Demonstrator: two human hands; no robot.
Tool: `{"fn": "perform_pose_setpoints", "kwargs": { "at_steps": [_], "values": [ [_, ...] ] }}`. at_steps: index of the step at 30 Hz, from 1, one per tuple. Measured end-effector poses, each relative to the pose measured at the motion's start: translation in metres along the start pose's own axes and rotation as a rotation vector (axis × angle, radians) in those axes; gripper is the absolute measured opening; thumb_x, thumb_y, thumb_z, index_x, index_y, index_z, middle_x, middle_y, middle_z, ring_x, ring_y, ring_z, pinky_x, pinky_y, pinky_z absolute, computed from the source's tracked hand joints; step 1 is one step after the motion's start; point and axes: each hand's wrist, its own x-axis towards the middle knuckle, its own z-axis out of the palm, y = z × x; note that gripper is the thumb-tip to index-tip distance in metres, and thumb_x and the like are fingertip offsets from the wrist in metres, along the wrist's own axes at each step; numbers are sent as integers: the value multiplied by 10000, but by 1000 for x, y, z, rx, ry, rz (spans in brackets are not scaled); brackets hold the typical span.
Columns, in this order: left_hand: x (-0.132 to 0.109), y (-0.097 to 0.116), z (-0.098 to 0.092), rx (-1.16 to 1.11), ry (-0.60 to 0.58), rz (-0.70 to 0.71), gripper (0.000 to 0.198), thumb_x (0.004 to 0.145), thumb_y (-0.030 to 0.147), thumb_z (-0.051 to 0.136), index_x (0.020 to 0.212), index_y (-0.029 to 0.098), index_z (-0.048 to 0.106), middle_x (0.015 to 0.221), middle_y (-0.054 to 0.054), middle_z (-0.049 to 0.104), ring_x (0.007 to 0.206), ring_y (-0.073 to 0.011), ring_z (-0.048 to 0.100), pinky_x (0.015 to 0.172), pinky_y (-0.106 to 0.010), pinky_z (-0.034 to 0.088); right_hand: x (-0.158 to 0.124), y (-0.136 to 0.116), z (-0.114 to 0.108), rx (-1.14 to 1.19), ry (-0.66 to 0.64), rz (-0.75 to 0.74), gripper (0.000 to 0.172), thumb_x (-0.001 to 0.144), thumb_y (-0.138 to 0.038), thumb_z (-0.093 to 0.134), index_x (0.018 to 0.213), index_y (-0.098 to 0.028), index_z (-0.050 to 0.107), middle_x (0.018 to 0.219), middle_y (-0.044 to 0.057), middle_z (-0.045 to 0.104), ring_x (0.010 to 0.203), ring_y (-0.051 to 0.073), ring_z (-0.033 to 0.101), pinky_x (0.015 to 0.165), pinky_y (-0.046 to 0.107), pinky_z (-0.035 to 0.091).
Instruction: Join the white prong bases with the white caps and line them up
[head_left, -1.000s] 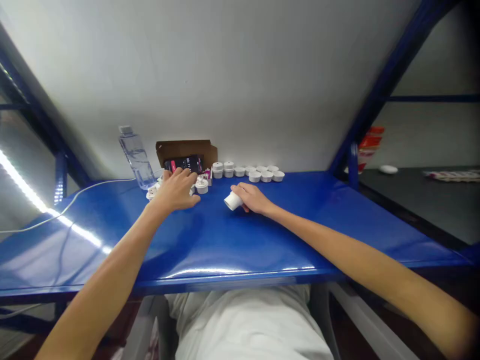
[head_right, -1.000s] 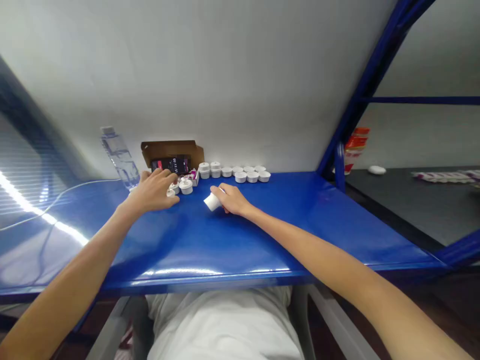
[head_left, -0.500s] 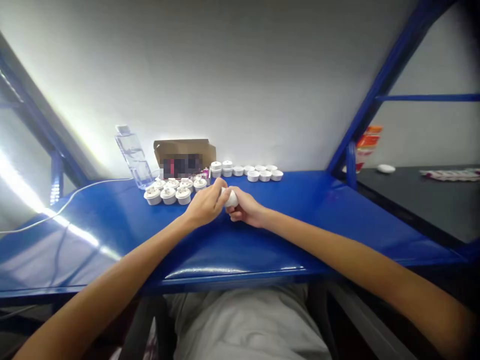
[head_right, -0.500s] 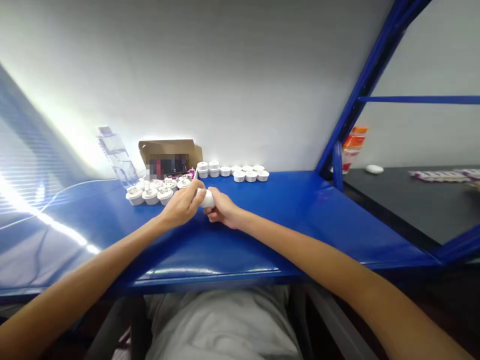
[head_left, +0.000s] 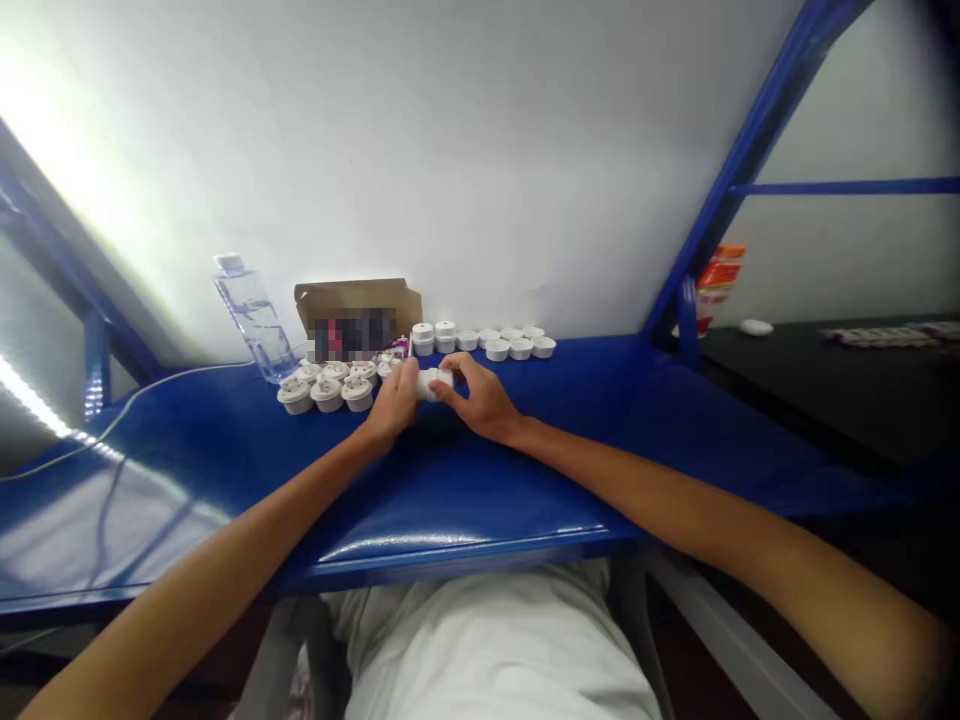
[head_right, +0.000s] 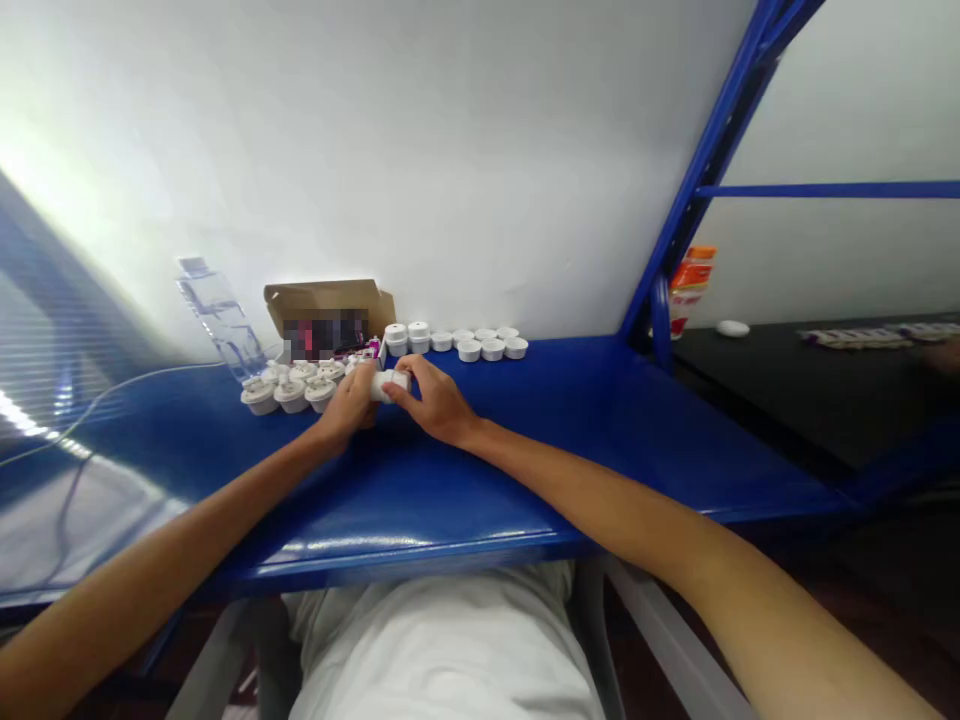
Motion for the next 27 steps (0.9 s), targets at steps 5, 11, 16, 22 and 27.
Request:
{"fn": "perform_pose_setpoints", "kwargs": {
  "at_steps": [5,11,16,22,27],
  "values": [
    [1,0,-7,-101,-25,-105,397,964,580,442,805,216,434,495,89,328,344,-58,263,377,-191,245,4,12,-3,-88,-58,-311,385,902,-272,671,1254,-223,521,1290,141,550,1236,296,539,1064,471,455],
    [3,1,-7,81,-82,-58,254,929,445,533,890,196,501,568,35,537,369,-83,449,373,-185,314,7,23,-13,-243,-212,-204,502,834,-210,694,1306,-194,525,1283,133,605,1198,312,570,993,459,479],
    [4,3,-10,69,-164,-130,279,936,427,457,896,171,560,545,9,569,348,-86,429,371,-197,302,9,19,-17,-396,-263,-174,417,834,-178,661,1242,-186,573,1243,120,618,1117,290,591,916,407,470],
    [4,7,-10,-121,-232,-274,264,906,417,470,882,166,547,542,9,550,356,-88,401,375,-205,313,11,14,-15,-519,-209,-133,342,808,-184,654,1142,-176,580,1181,134,633,1083,306,569,898,407,434],
    [3,10,-11,-191,-299,-298,255,895,388,468,868,155,568,579,-14,588,425,-112,492,444,-224,403,13,24,-18,-524,-158,-56,302,830,-218,627,1119,-164,559,1120,130,656,1013,299,588,860,396,441]
  ]
}}
